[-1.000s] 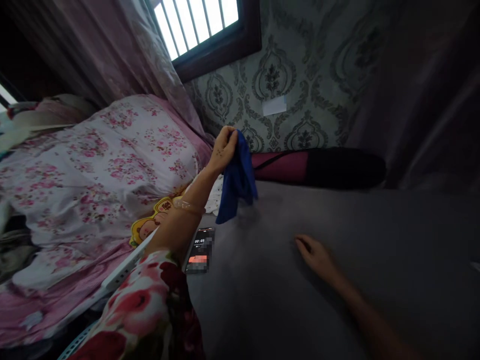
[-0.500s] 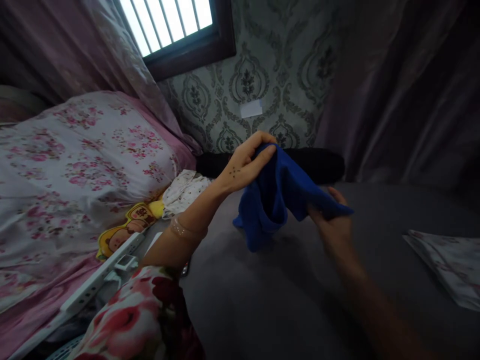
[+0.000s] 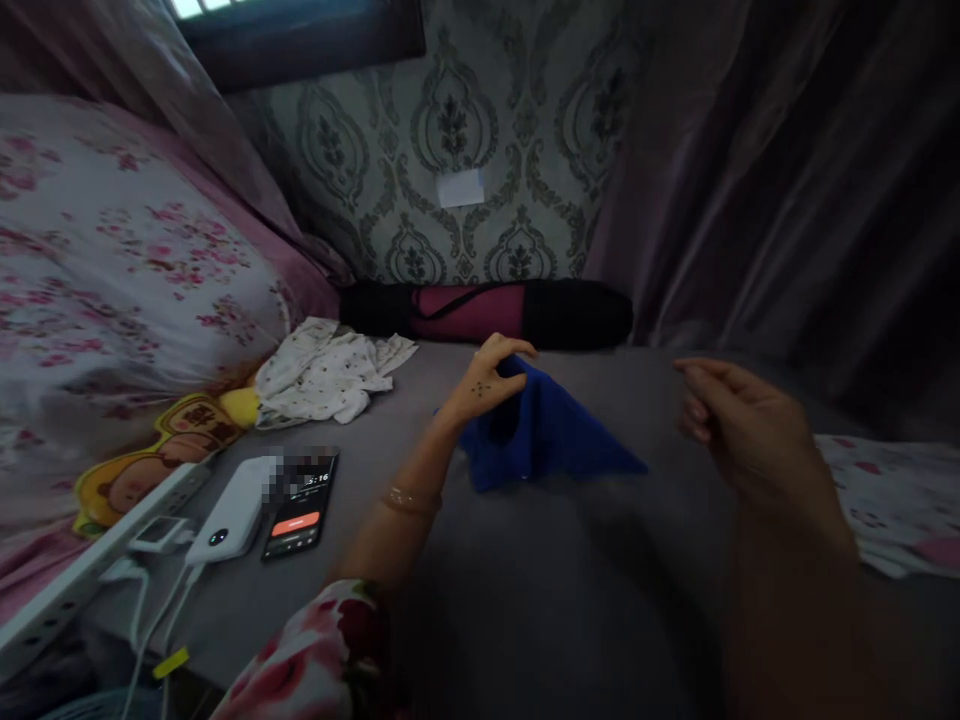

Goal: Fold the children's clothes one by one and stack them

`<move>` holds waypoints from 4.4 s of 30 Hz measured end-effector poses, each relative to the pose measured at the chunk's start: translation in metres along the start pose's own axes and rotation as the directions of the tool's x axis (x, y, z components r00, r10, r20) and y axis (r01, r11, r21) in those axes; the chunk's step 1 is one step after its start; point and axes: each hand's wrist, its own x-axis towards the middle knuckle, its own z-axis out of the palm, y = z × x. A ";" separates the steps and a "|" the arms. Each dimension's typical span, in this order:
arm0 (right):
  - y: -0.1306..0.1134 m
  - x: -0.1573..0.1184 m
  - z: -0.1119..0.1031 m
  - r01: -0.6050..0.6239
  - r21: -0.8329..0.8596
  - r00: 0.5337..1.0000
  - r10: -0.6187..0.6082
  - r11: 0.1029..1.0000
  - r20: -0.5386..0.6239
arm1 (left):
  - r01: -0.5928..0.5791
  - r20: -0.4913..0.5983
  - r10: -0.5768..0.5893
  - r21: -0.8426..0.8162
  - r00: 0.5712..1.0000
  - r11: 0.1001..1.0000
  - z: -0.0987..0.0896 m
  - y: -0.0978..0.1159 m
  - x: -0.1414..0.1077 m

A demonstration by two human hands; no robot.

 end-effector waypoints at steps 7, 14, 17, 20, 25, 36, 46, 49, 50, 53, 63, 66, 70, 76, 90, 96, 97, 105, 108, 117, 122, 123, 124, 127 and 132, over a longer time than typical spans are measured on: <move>0.030 0.014 0.002 0.089 -0.344 0.994 -0.059 0.935 0.097 | 0.089 0.022 -0.086 -0.230 0.996 0.969 0.034 -0.004 -0.012; 0.072 0.008 0.044 0.178 -0.287 0.915 -0.051 0.941 0.400 | 0.163 0.113 -0.137 -0.268 0.984 0.950 0.042 -0.006 -0.015; 0.085 0.008 0.048 0.077 -0.270 0.928 0.029 0.960 0.371 | 0.220 0.138 -0.185 -0.307 0.973 0.926 0.040 -0.012 -0.016; 0.089 0.010 0.049 0.014 -0.251 0.949 0.066 0.968 0.307 | 0.295 0.147 -0.259 -0.350 0.955 0.889 0.040 -0.019 -0.017; 0.093 0.013 0.051 0.040 -0.261 0.974 0.020 0.964 0.225 | 0.320 0.150 -0.283 -0.386 0.947 0.865 0.042 -0.022 -0.017; 0.077 0.006 0.049 0.055 -0.341 0.934 0.073 0.938 0.350 | 0.405 0.201 -0.352 -0.438 0.914 0.803 0.049 -0.022 -0.019; 0.063 0.022 0.019 -0.120 -0.295 0.992 0.104 0.948 -0.069 | 0.434 0.142 -0.411 -0.330 0.901 0.838 0.037 -0.039 -0.021; 0.065 0.030 0.001 -0.165 -0.242 0.980 0.130 0.956 -0.153 | 0.477 0.167 -0.446 -0.274 0.879 0.835 0.031 -0.049 -0.024; 0.065 0.032 -0.003 -0.179 -0.235 0.976 0.142 0.956 -0.163 | 0.493 0.201 -0.452 -0.268 0.869 0.828 0.030 -0.051 -0.025; 0.068 0.036 -0.012 -0.218 -0.205 0.965 0.179 0.954 -0.193 | 0.540 0.337 -0.450 -0.256 0.827 0.802 0.031 -0.054 -0.027; 0.068 0.040 -0.024 -0.186 -0.241 0.974 0.147 0.953 -0.170 | 0.346 0.273 -0.310 -0.094 0.911 0.934 0.047 -0.058 -0.031; 0.066 0.039 -0.023 -0.185 -0.249 0.975 0.146 0.951 -0.169 | 0.289 0.328 -0.220 -0.180 0.919 0.940 0.049 -0.055 -0.030; 0.065 0.039 -0.022 -0.203 -0.240 0.971 0.163 0.949 -0.175 | 0.287 0.356 -0.192 -0.237 0.914 0.928 0.049 -0.052 -0.030; 0.063 0.038 -0.021 -0.220 -0.226 0.968 0.183 0.949 -0.172 | 0.345 0.371 -0.238 -0.257 0.898 0.903 0.051 -0.051 -0.031; 0.066 0.039 -0.025 -0.216 -0.285 0.972 0.179 0.934 -0.153 | 0.294 0.512 -0.143 -0.226 0.847 0.929 0.053 -0.055 -0.034; 0.066 0.039 -0.025 -0.207 -0.289 0.976 0.174 0.935 -0.134 | 0.299 0.539 -0.145 -0.211 0.830 0.931 0.055 -0.054 -0.035; 0.066 0.039 -0.025 -0.205 -0.293 0.976 0.171 0.934 -0.136 | 0.297 0.542 -0.142 -0.209 0.828 0.932 0.055 -0.055 -0.035; 0.063 0.038 -0.021 -0.219 -0.278 0.973 0.187 0.935 -0.138 | 0.287 0.560 -0.136 -0.191 0.817 0.939 0.060 -0.059 -0.038; 0.059 0.037 -0.019 -0.183 -0.290 0.981 0.155 0.939 -0.117 | 0.306 0.528 -0.180 -0.161 0.830 0.938 0.059 -0.059 -0.038; 0.047 0.028 -0.004 0.004 -0.340 0.998 0.016 0.940 0.057 | 0.452 -0.023 -0.465 -0.193 0.885 0.871 0.020 -0.048 -0.031; 0.023 0.027 0.022 0.149 -0.377 0.977 -0.077 0.914 0.199 | 0.340 -0.294 -0.342 -0.058 0.892 0.938 -0.018 -0.026 -0.014; 0.015 0.027 0.026 0.180 -0.382 0.969 -0.097 0.907 0.227 | 0.303 -0.335 -0.280 0.018 0.900 0.953 -0.027 -0.019 -0.011; 0.006 0.028 0.030 0.211 -0.388 0.961 -0.117 0.897 0.251 | 0.257 -0.357 -0.205 0.106 0.912 0.960 -0.036 -0.012 -0.007; -0.027 0.030 0.034 0.293 -0.418 0.939 -0.177 0.860 0.293 | 0.060 -0.286 0.059 0.391 0.956 0.919 -0.070 0.014 0.001; -0.088 0.033 0.034 0.494 -0.500 0.862 -0.328 0.711 0.386 | -0.147 -0.098 0.269 0.640 0.958 0.754 -0.128 0.061 0.015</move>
